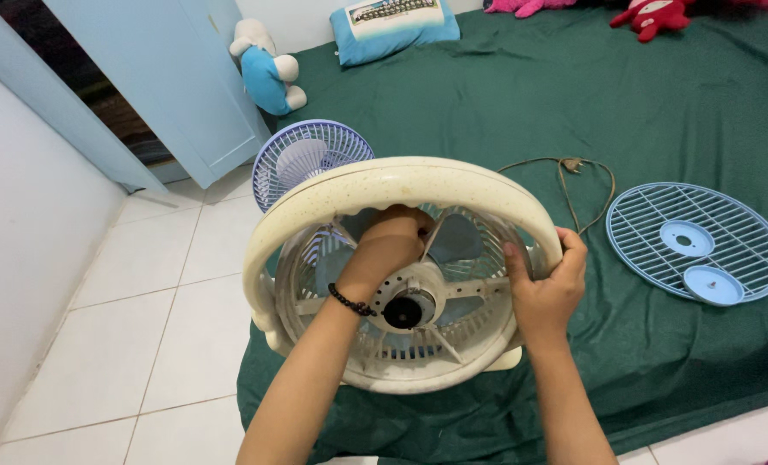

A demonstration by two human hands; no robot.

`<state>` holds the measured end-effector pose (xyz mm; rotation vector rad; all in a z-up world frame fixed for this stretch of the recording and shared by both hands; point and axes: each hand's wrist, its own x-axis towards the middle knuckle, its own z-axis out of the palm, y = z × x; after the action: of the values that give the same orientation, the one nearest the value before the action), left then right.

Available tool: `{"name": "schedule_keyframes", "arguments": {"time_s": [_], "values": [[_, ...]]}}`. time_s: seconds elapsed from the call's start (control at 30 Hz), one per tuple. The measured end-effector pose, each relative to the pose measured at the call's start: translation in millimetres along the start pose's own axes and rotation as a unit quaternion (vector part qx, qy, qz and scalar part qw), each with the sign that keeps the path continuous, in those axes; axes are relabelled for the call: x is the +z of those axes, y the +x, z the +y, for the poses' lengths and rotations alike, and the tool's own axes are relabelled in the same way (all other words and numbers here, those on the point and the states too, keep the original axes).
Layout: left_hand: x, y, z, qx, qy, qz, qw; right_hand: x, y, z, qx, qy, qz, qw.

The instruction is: The person handles a small purple fan and a larger beige fan on a bed. They rotate the small fan, then pick up the larger fan and attach a blue front grill to it, securing it in place.

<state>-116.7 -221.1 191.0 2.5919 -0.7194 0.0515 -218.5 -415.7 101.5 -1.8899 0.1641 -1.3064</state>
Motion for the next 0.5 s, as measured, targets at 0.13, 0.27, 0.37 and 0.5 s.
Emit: {"name": "schedule_keyframes", "arguments": {"time_s": [0.13, 0.27, 0.37, 0.5], "values": [[-1.3, -9.9, -1.6, 0.060, 0.013, 0.067, 0.996, 0.5, 0.6, 2.9, -0.010, -0.005, 0.003, 1.000], [-10.5, -35.6, 0.7, 0.091, 0.026, 0.150, 0.984, 0.5, 0.1, 4.4, -0.015, -0.009, 0.007, 1.000], [-22.6, -64.3, 2.6, 0.116, 0.020, 0.181, 0.976, 0.3, 0.6, 6.4, -0.013, 0.002, -0.003, 1.000], [-35.6, -100.9, 4.4, 0.132, -0.025, 0.203, 0.970, -1.7, -1.0, 6.8, -0.016, 0.010, -0.008, 1.000]]}}
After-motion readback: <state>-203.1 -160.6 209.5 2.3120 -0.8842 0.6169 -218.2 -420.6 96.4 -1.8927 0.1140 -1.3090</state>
